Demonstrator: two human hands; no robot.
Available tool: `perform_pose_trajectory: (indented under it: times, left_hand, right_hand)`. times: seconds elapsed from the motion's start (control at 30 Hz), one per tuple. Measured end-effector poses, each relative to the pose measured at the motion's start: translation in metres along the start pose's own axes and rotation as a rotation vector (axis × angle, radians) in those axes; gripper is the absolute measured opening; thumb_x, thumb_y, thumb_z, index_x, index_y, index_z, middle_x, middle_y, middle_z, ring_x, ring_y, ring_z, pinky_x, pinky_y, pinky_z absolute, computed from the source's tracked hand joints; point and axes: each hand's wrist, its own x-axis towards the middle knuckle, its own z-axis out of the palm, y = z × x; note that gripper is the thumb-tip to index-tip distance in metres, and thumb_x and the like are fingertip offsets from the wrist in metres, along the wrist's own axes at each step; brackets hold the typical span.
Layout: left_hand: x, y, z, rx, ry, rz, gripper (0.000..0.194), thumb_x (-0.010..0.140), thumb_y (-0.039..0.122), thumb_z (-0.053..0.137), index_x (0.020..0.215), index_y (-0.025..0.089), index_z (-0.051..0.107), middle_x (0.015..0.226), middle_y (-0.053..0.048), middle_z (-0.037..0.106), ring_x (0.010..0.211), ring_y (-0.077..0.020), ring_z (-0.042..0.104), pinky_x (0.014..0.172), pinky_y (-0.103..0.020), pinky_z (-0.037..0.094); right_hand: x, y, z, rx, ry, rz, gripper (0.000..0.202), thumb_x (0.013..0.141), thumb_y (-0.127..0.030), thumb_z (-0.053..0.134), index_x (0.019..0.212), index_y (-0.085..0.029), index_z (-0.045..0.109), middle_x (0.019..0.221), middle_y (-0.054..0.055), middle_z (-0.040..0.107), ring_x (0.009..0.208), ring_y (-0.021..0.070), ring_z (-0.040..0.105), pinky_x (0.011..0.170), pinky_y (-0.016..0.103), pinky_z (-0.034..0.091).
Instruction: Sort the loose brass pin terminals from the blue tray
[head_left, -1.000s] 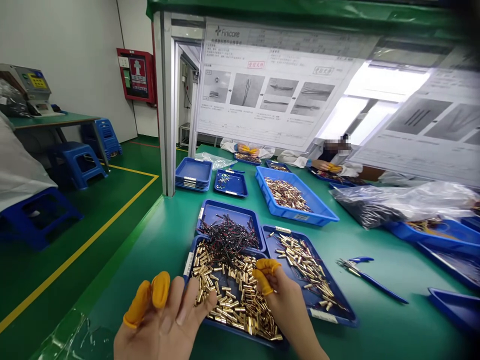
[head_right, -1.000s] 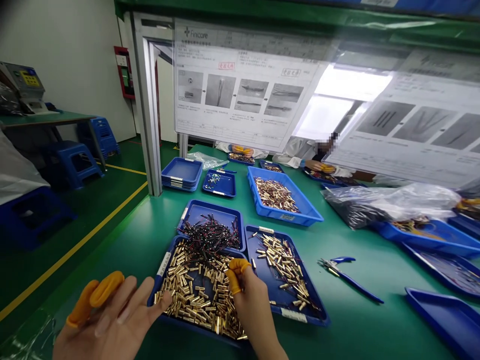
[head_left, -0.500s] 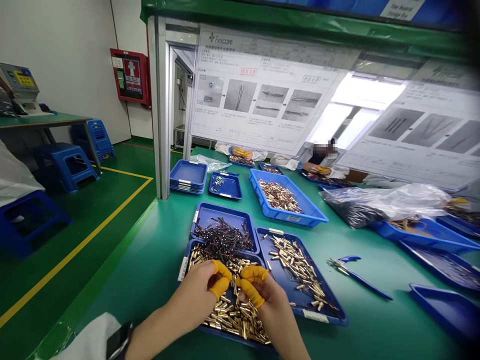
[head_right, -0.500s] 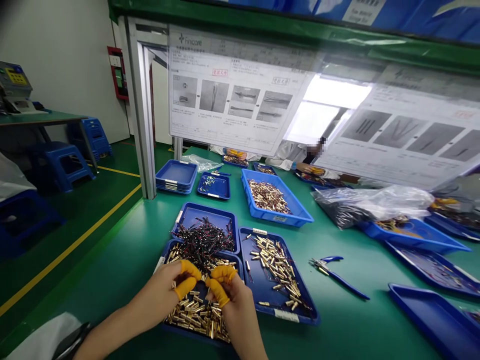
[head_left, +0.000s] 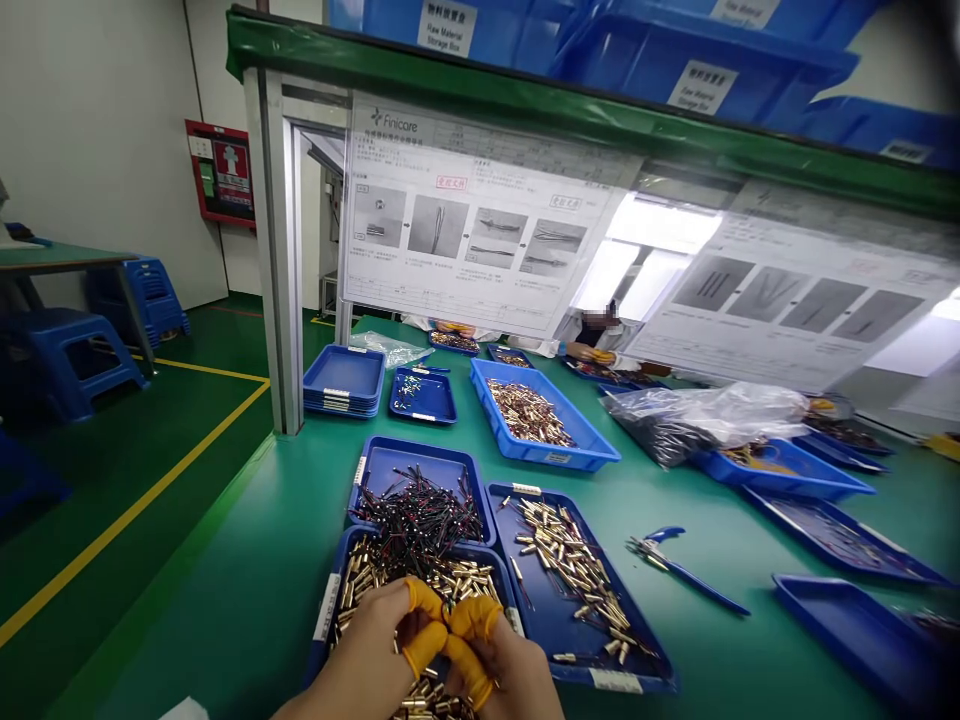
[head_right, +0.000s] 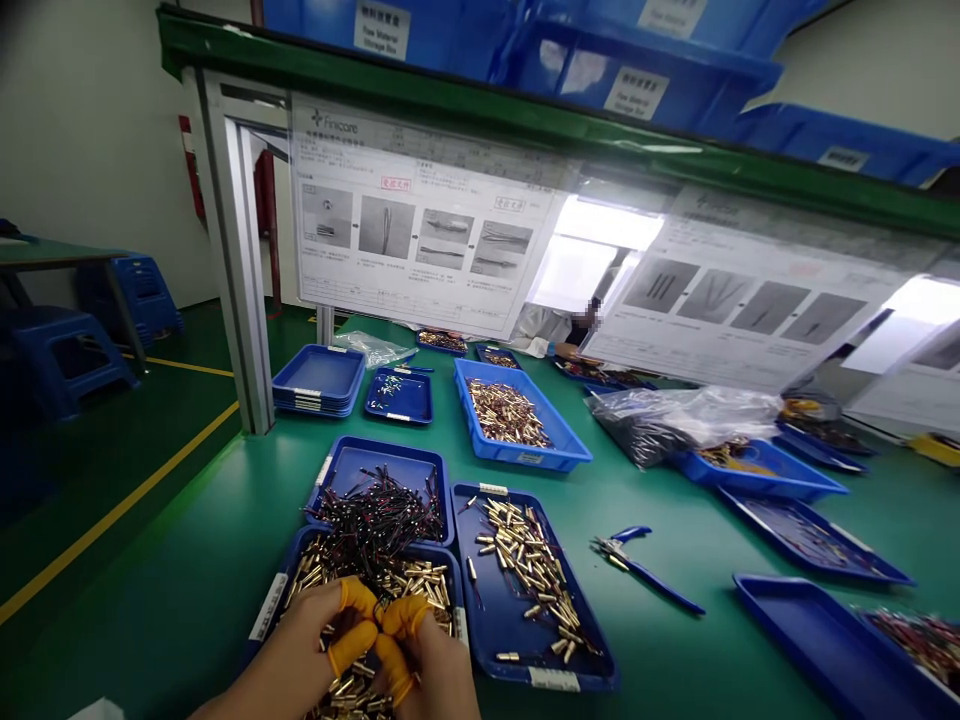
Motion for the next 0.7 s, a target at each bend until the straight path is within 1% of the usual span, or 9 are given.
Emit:
perform_pose_trajectory:
  times: [0.1, 0.2, 0.3, 0.4, 0.47, 0.57, 0.63, 0.7]
  left_hand:
    - [0.002, 0.001, 0.002, -0.01, 0.014, 0.007, 0.008, 0.07, 0.016, 0.048, 0.067, 0.019, 0.056, 0.071, -0.001, 0.055, 0.067, -0.0166, 0.049, 0.059, -0.024, 0.037]
    - [0.004, -0.002, 0.003, -0.062, 0.023, -0.001, 0.007, 0.067, 0.017, 0.048, 0.061, 0.018, 0.051, 0.062, 0.001, 0.047, 0.06, -0.0152, 0.045, 0.055, -0.024, 0.034]
    - [0.006, -0.007, 0.003, -0.207, 0.012, -0.02, 0.004, 0.066, 0.021, 0.049, 0.065, 0.017, 0.051, 0.062, 0.001, 0.047, 0.06, -0.0157, 0.045, 0.056, -0.026, 0.036]
    - [0.006, -0.011, 0.002, -0.307, -0.009, -0.03, 0.009, 0.064, 0.023, 0.051, 0.069, 0.016, 0.051, 0.068, -0.001, 0.05, 0.065, -0.0175, 0.048, 0.061, -0.028, 0.039]
    - [0.005, -0.011, 0.001, -0.344, -0.057, -0.031, 0.009, 0.066, 0.024, 0.051, 0.072, 0.017, 0.05, 0.071, -0.002, 0.051, 0.069, -0.0179, 0.05, 0.064, -0.029, 0.04]
    - [0.003, -0.009, 0.002, -0.354, -0.118, -0.052, 0.011, 0.068, 0.024, 0.053, 0.076, 0.017, 0.05, 0.073, -0.001, 0.052, 0.071, -0.0181, 0.051, 0.066, -0.029, 0.041]
    - [0.002, -0.008, 0.004, -0.304, -0.102, -0.057, 0.009, 0.067, 0.022, 0.055, 0.074, 0.017, 0.051, 0.072, -0.001, 0.053, 0.071, -0.0186, 0.052, 0.065, -0.029, 0.041]
    - [0.003, -0.009, 0.005, -0.247, -0.051, -0.037, 0.004, 0.069, 0.02, 0.053, 0.071, 0.016, 0.053, 0.072, -0.002, 0.055, 0.071, -0.0192, 0.052, 0.065, -0.029, 0.041]
  right_hand:
    - [0.001, 0.003, 0.0, -0.049, -0.061, 0.003, 0.005, 0.075, -0.026, 0.055, 0.074, -0.023, 0.051, 0.06, 0.0, 0.068, 0.053, 0.0173, 0.066, 0.051, 0.023, 0.049]
    - [0.0, 0.004, 0.001, -0.046, -0.116, 0.04, 0.007, 0.079, -0.026, 0.052, 0.073, -0.023, 0.048, 0.055, 0.0, 0.067, 0.051, 0.0171, 0.066, 0.049, 0.023, 0.049]
    - [0.0, 0.004, 0.004, 0.06, -0.102, 0.021, 0.009, 0.081, -0.029, 0.05, 0.076, -0.022, 0.047, 0.054, 0.001, 0.068, 0.049, 0.0169, 0.065, 0.05, 0.024, 0.049]
    - [0.0, 0.0, 0.006, 0.156, -0.082, 0.026, 0.014, 0.081, -0.034, 0.051, 0.076, -0.021, 0.048, 0.052, 0.0, 0.066, 0.048, 0.0163, 0.064, 0.05, 0.023, 0.048]
    - [0.0, -0.005, 0.005, 0.127, -0.063, 0.041, 0.011, 0.079, -0.031, 0.052, 0.075, -0.021, 0.051, 0.05, -0.001, 0.064, 0.048, 0.0161, 0.064, 0.05, 0.023, 0.047]
    - [0.0, -0.012, 0.004, 0.046, -0.023, 0.054, 0.005, 0.072, -0.02, 0.057, 0.071, -0.021, 0.052, 0.054, -0.002, 0.063, 0.05, 0.0156, 0.063, 0.05, 0.022, 0.046]
    - [0.0, -0.013, 0.004, 0.019, -0.014, 0.068, 0.009, 0.067, -0.014, 0.057, 0.069, -0.021, 0.051, 0.055, -0.003, 0.062, 0.049, 0.0148, 0.062, 0.048, 0.021, 0.046]
    - [0.001, -0.012, 0.005, 0.03, -0.016, 0.089, 0.009, 0.066, -0.013, 0.055, 0.071, -0.021, 0.052, 0.055, -0.004, 0.06, 0.047, 0.014, 0.06, 0.047, 0.021, 0.046]
